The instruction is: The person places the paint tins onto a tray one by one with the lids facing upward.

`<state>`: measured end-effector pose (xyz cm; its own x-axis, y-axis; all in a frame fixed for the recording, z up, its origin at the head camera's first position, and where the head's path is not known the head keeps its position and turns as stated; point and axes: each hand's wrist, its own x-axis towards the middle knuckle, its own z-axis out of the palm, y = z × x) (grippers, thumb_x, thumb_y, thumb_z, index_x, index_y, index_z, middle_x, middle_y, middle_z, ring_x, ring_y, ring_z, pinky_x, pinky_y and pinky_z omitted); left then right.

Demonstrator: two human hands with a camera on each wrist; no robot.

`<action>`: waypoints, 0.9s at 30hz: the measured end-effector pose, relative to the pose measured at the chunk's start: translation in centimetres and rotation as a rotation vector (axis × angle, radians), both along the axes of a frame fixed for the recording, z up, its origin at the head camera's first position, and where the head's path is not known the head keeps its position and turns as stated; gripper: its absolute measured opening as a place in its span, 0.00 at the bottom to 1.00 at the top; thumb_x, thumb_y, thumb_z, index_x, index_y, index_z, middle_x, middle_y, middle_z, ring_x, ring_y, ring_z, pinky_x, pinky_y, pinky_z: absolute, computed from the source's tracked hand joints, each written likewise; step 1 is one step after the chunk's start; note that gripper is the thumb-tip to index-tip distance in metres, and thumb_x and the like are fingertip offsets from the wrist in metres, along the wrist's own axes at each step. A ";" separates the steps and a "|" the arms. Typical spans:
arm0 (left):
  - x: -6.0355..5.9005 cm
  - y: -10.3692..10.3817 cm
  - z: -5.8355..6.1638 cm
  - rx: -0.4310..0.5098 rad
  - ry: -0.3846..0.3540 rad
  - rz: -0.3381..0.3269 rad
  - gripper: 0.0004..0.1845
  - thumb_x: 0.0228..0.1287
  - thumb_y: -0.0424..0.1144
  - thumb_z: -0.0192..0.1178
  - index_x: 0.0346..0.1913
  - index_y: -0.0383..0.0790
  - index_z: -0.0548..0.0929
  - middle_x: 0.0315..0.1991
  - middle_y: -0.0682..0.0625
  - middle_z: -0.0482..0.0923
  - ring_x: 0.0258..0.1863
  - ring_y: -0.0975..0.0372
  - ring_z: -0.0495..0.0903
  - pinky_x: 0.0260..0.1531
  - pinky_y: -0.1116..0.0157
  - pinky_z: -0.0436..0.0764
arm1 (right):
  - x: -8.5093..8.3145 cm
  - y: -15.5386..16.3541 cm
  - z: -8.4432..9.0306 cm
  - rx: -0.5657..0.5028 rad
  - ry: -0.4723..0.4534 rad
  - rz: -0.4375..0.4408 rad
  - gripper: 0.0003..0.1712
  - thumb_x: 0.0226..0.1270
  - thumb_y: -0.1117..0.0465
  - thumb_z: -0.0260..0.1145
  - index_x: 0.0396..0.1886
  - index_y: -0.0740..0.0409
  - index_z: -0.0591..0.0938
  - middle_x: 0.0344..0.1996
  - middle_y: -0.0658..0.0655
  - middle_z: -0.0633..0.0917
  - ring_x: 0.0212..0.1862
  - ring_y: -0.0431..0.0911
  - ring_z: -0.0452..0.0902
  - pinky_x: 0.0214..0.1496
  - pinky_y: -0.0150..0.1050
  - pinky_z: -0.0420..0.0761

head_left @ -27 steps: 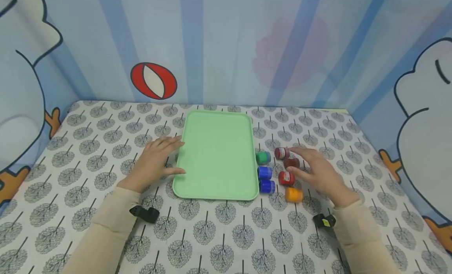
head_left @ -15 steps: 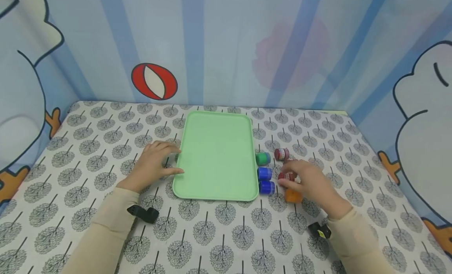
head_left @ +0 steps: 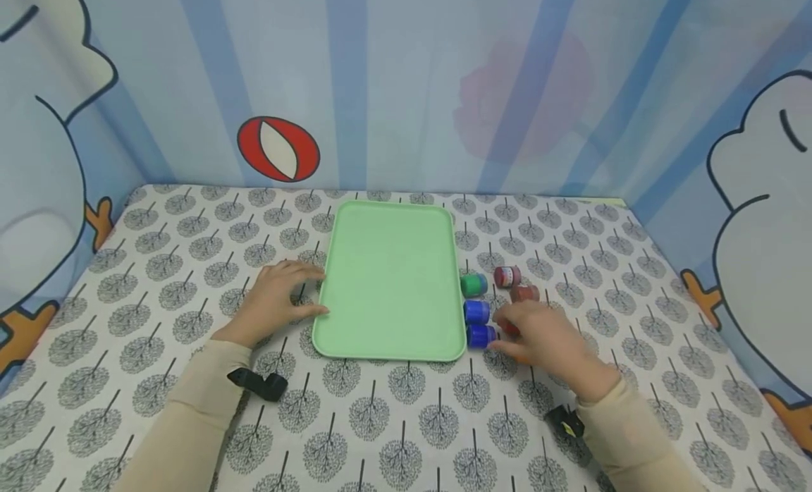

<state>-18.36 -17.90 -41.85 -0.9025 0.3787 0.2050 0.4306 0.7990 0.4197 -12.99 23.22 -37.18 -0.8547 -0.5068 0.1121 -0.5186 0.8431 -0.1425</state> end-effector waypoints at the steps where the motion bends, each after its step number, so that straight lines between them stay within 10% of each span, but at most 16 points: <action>1: 0.0 0.0 -0.1 -0.007 0.001 -0.002 0.32 0.49 0.53 0.72 0.57 0.42 0.80 0.61 0.44 0.77 0.63 0.48 0.71 0.61 0.44 0.66 | 0.0 -0.1 -0.1 0.008 0.005 -0.001 0.22 0.50 0.47 0.75 0.39 0.57 0.84 0.24 0.48 0.77 0.27 0.37 0.65 0.28 0.31 0.69; 27: 0.0 0.2 0.1 -0.028 -0.018 -0.005 0.32 0.50 0.53 0.71 0.58 0.42 0.80 0.62 0.44 0.76 0.64 0.48 0.70 0.63 0.45 0.67 | 0.5 -0.9 -0.9 0.135 0.073 0.029 0.25 0.50 0.47 0.76 0.43 0.57 0.83 0.31 0.51 0.83 0.32 0.42 0.77 0.35 0.38 0.83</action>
<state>-18.33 -17.73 -41.76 -0.9040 0.3888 0.1781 0.4274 0.8085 0.4046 -12.48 22.27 -38.06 -0.8318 -0.5455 0.1024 -0.5475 0.8368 0.0104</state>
